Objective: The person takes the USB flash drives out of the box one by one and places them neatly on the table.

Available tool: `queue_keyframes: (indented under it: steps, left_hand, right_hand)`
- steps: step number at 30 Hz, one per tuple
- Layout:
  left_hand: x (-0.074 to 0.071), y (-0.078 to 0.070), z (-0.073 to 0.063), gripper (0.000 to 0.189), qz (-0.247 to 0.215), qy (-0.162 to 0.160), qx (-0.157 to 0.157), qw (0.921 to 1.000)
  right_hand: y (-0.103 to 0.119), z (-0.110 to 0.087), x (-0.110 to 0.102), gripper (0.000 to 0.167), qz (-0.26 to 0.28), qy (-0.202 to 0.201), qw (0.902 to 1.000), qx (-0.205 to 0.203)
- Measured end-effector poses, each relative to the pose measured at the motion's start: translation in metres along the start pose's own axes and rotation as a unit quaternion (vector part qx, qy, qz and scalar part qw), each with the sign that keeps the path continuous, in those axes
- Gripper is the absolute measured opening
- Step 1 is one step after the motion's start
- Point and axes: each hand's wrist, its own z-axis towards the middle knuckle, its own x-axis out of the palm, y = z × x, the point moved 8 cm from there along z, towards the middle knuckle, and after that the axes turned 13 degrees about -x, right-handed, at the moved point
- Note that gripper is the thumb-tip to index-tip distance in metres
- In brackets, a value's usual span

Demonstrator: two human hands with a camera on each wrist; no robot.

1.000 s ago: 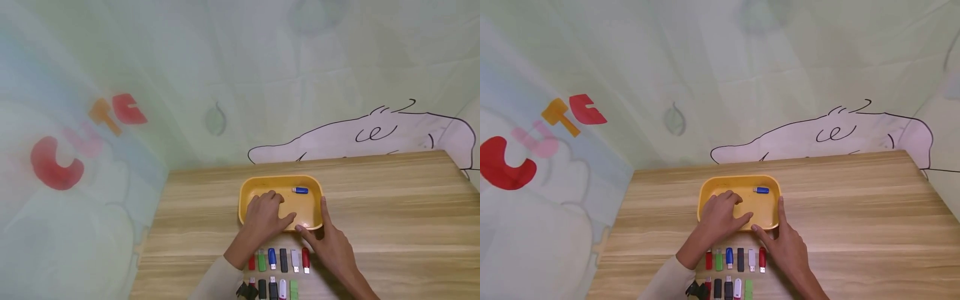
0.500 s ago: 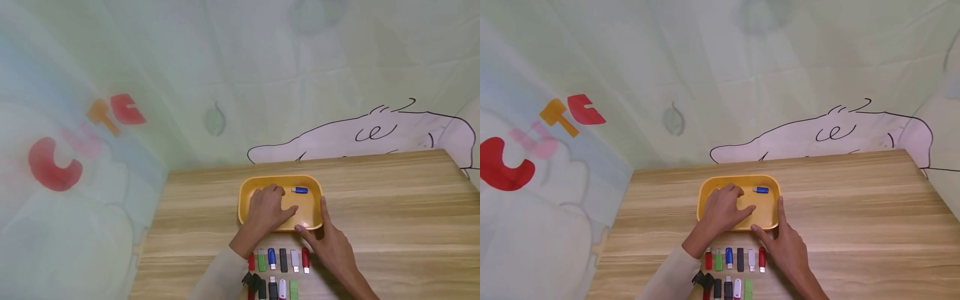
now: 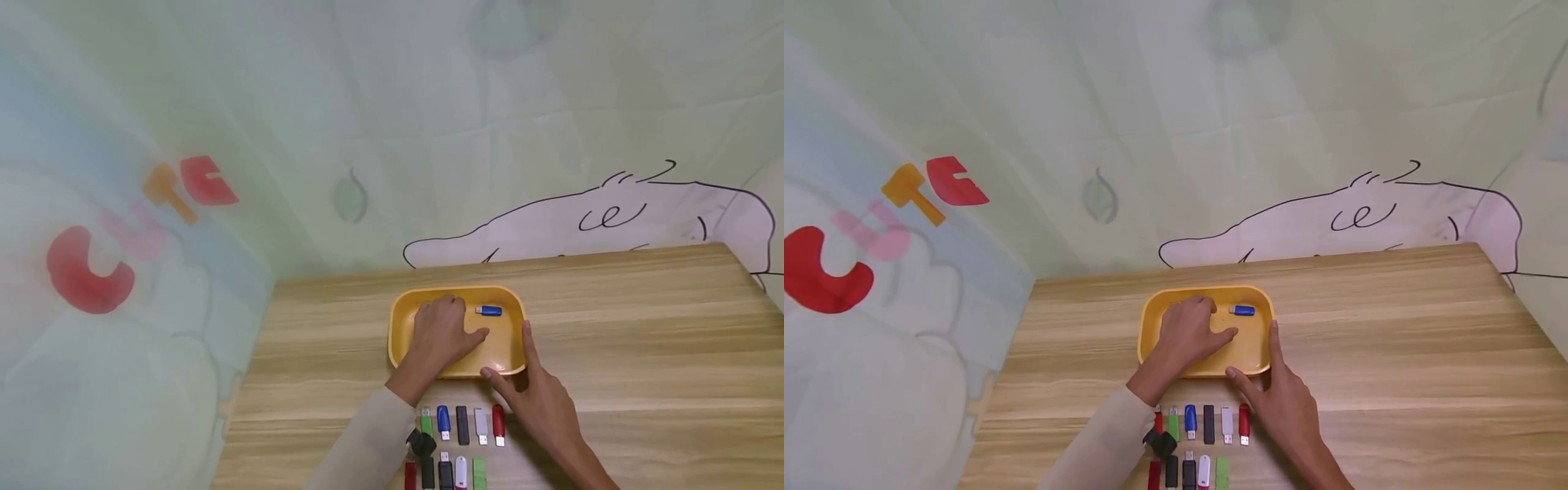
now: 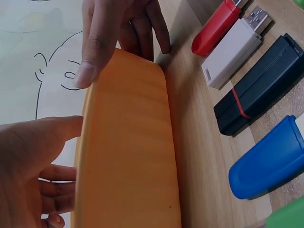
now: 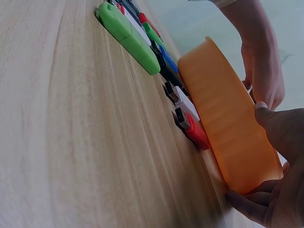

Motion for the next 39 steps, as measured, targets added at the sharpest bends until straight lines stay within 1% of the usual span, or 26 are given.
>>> queue_keyframes:
  steps: [3, 9, 13, 20, 24, 30, 35, 39]
  left_hand:
    - [0.002, -0.002, 0.003, 0.052, 0.0, 0.0, -0.008, 1.0]
    - [0.008, -0.008, 0.011, 0.051, -0.005, 0.015, -0.024, 0.9996]
    - [0.009, -0.014, 0.016, 0.051, -0.003, 0.017, -0.024, 0.9996]
    - [0.015, -0.024, 0.023, 0.051, 0.017, 0.02, -0.022, 0.9994]
    - [0.019, -0.029, 0.025, 0.048, 0.025, 0.016, -0.012, 0.9995]
    - [0.022, -0.039, 0.026, 0.042, 0.036, 0.003, 0.014, 0.9993]
    - [0.026, -0.042, 0.027, 0.039, 0.047, 0.012, 0.019, 0.9987]
    - [0.028, -0.045, 0.026, 0.039, 0.061, 0.028, 0.021, 0.9975]
  right_hand:
    - [0.001, 0.0, -0.001, 0.119, 0.001, -0.001, 1.0, -0.001]
    - [0.001, 0.0, -0.001, 0.119, 0.004, 0.001, 1.0, 0.001]
    - [0.001, 0.0, -0.001, 0.119, 0.006, 0.001, 1.0, 0.002]
    - [0.0, 0.001, -0.002, 0.12, 0.004, -0.002, 1.0, -0.002]
    - [-0.001, 0.001, -0.002, 0.119, 0.002, -0.003, 1.0, -0.005]
    - [-0.001, 0.001, -0.004, 0.118, 0.001, -0.011, 0.9999, -0.007]
    - [-0.002, 0.001, -0.003, 0.119, 0.007, -0.004, 1.0, -0.001]
    - [-0.001, 0.0, -0.003, 0.119, 0.004, -0.004, 1.0, 0.001]
